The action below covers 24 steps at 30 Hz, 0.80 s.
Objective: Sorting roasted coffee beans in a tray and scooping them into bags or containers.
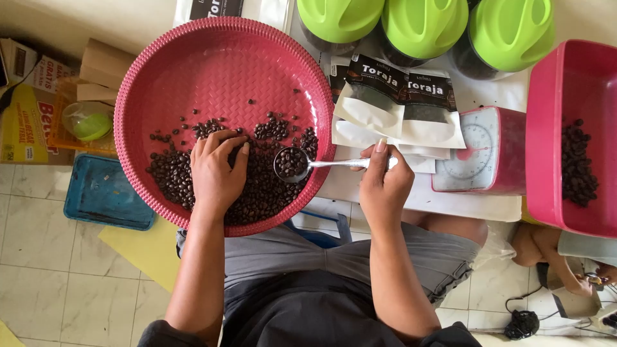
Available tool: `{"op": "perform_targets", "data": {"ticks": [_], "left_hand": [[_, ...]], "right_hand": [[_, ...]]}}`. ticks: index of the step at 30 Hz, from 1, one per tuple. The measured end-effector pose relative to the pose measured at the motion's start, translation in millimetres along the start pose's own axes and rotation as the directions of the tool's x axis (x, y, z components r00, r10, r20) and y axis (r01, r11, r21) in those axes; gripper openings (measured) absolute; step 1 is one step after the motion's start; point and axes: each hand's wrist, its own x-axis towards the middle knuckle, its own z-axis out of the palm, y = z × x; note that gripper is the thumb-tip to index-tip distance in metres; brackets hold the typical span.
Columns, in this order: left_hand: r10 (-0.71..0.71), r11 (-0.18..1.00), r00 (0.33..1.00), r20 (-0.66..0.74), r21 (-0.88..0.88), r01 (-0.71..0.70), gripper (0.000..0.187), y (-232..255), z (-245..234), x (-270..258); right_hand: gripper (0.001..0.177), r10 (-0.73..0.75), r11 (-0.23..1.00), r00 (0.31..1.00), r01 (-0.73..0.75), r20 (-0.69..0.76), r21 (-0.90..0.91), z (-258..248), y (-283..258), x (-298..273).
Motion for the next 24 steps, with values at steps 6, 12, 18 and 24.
{"op": "perform_targets", "data": {"ticks": [6,12,18,24], "left_hand": [[0.002,1.0,1.0,-0.001,0.008,-0.002,0.016,0.5,-0.4,0.4],[-0.001,1.0,1.0,0.004,0.012,0.001,0.016,-0.4,0.4,0.1],[0.003,1.0,1.0,0.0,0.015,-0.003,0.015,-0.9,0.4,0.3],[-0.003,1.0,1.0,0.004,0.007,0.003,0.015,0.4,-0.2,0.8]], "right_hand": [[0.038,-0.036,0.999,0.999,0.035,-0.027,-0.031,-0.9,1.8,1.2],[0.037,-0.076,0.997,0.996,0.075,-0.051,-0.02,-1.6,3.4,1.9],[0.037,-0.096,0.995,0.994,0.095,-0.058,-0.015,-2.5,-2.0,2.5],[0.037,-0.137,0.99,0.988,0.135,-0.071,-0.024,-2.5,0.7,2.8]]}}
